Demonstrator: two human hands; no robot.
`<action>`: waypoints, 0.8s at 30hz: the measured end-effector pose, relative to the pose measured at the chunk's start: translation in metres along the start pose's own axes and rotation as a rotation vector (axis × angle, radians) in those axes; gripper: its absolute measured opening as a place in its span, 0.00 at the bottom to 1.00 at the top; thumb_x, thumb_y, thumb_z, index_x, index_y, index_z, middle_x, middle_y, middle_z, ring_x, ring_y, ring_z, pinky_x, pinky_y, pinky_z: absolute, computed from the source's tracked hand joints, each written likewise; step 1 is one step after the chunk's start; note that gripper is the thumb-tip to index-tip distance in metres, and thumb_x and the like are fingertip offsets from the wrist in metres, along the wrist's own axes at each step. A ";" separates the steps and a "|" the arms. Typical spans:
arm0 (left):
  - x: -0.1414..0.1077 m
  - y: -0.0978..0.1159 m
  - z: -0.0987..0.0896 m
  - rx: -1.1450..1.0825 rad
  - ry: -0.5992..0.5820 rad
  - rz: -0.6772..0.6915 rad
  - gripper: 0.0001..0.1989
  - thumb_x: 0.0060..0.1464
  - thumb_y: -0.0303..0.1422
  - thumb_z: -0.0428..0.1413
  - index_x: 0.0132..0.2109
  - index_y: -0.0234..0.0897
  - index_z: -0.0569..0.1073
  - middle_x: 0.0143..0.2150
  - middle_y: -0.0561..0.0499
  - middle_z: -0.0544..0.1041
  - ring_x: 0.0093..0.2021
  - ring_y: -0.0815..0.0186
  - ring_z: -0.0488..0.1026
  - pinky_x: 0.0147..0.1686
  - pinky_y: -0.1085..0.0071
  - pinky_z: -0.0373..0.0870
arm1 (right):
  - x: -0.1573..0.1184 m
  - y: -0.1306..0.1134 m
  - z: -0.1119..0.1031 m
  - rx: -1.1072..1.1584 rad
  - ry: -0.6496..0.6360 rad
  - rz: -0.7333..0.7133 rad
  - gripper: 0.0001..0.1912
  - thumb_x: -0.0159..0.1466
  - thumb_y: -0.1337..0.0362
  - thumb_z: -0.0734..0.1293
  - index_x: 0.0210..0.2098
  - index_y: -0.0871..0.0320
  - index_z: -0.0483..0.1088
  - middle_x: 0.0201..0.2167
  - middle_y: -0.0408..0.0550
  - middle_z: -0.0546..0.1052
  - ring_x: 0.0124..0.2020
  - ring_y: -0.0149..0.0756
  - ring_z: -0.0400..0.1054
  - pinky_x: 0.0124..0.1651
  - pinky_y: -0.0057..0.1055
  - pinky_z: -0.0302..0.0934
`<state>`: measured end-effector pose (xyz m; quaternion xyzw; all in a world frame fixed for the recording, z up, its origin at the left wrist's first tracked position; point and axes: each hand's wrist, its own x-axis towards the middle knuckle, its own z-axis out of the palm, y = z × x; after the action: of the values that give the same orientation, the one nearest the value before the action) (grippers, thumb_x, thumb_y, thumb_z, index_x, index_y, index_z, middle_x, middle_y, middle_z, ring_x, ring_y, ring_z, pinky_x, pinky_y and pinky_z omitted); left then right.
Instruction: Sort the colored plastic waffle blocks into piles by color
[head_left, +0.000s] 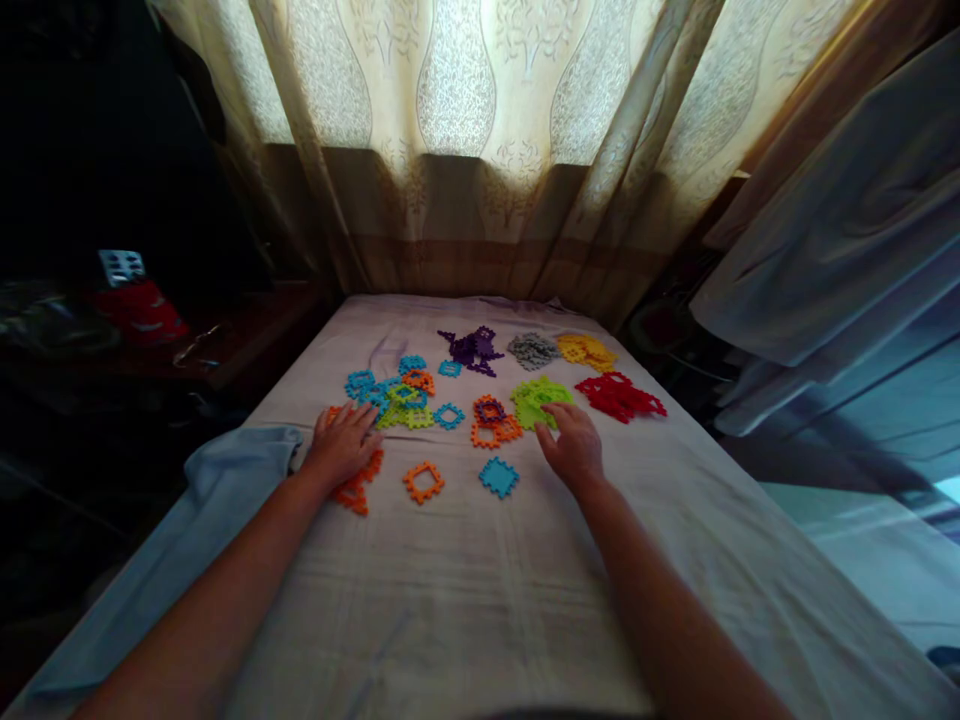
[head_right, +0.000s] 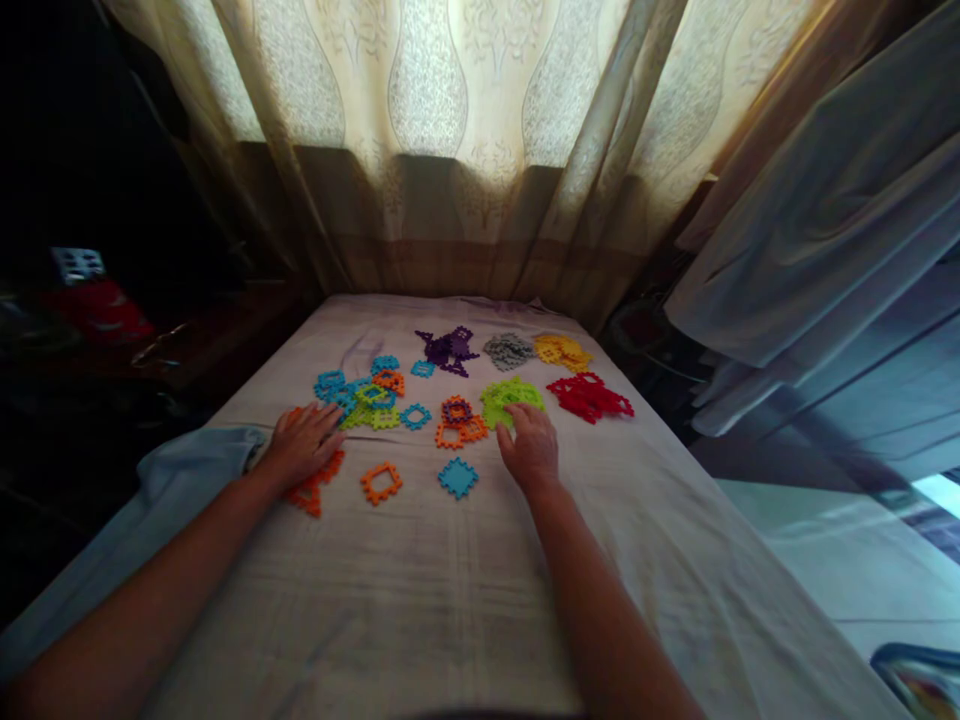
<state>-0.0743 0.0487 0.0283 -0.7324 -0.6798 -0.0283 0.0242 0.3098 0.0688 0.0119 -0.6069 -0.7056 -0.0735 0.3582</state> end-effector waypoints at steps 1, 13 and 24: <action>0.001 0.000 -0.004 0.022 -0.027 0.004 0.28 0.63 0.42 0.42 0.67 0.40 0.64 0.70 0.44 0.61 0.71 0.49 0.54 0.67 0.44 0.44 | -0.009 -0.002 0.000 0.033 0.000 -0.010 0.15 0.62 0.61 0.63 0.45 0.57 0.75 0.45 0.56 0.77 0.49 0.46 0.69 0.53 0.42 0.63; -0.010 -0.018 -0.032 0.082 0.102 0.009 0.19 0.60 0.37 0.48 0.53 0.40 0.76 0.61 0.39 0.73 0.63 0.49 0.66 0.65 0.41 0.46 | -0.032 0.001 0.000 0.160 -0.213 0.166 0.14 0.62 0.61 0.60 0.36 0.54 0.77 0.39 0.49 0.79 0.39 0.39 0.72 0.42 0.35 0.66; 0.012 -0.018 -0.028 0.161 0.017 -0.008 0.18 0.60 0.36 0.50 0.53 0.41 0.76 0.66 0.39 0.67 0.67 0.48 0.60 0.64 0.42 0.46 | -0.032 -0.005 -0.007 0.140 -0.269 0.152 0.14 0.63 0.62 0.60 0.38 0.55 0.78 0.40 0.50 0.80 0.43 0.40 0.73 0.45 0.34 0.65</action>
<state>-0.0916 0.0596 0.0569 -0.7252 -0.6825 0.0202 0.0884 0.3084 0.0386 -0.0005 -0.6367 -0.7026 0.0852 0.3062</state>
